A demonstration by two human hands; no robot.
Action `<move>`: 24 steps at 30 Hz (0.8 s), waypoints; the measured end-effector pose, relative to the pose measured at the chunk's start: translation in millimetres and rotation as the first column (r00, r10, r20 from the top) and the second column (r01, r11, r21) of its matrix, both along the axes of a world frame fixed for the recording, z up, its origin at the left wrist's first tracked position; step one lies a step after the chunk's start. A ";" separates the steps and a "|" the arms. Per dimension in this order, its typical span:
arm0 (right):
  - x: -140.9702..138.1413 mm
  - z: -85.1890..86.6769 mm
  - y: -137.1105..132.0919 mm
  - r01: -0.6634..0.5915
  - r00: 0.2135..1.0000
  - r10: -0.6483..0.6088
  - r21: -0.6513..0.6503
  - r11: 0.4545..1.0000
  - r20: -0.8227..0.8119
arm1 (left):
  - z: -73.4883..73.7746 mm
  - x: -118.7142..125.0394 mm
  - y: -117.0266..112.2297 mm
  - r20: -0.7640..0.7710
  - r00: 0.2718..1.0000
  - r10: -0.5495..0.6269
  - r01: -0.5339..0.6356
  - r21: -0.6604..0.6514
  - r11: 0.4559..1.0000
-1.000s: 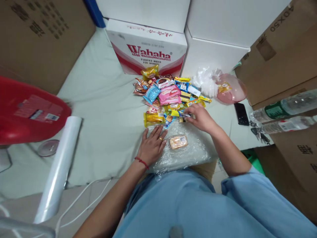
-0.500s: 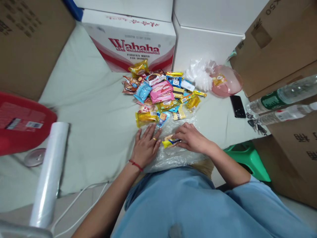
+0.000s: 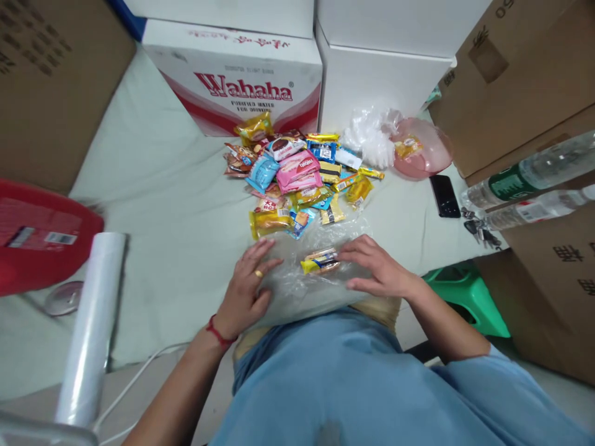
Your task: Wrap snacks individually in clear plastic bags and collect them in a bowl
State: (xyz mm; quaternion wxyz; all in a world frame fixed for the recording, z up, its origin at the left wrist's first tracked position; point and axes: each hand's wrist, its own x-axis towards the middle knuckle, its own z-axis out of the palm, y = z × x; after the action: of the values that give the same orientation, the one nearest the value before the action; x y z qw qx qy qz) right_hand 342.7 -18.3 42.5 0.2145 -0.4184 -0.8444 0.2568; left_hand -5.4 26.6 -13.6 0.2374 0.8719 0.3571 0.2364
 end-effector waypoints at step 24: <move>17.8 -3.0 46.4 0.151 0.980 -0.181 -0.283 0.947 -0.083 | -12.1 8.5 -4.1 -0.059 0.959 0.279 -0.277 0.034 0.960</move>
State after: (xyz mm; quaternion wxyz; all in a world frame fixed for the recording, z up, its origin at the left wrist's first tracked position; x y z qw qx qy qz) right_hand 360.4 28.1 39.4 0.2206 -0.4992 -0.7494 0.3748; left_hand 3.1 22.5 -25.7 0.1793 0.8232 0.4801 0.2444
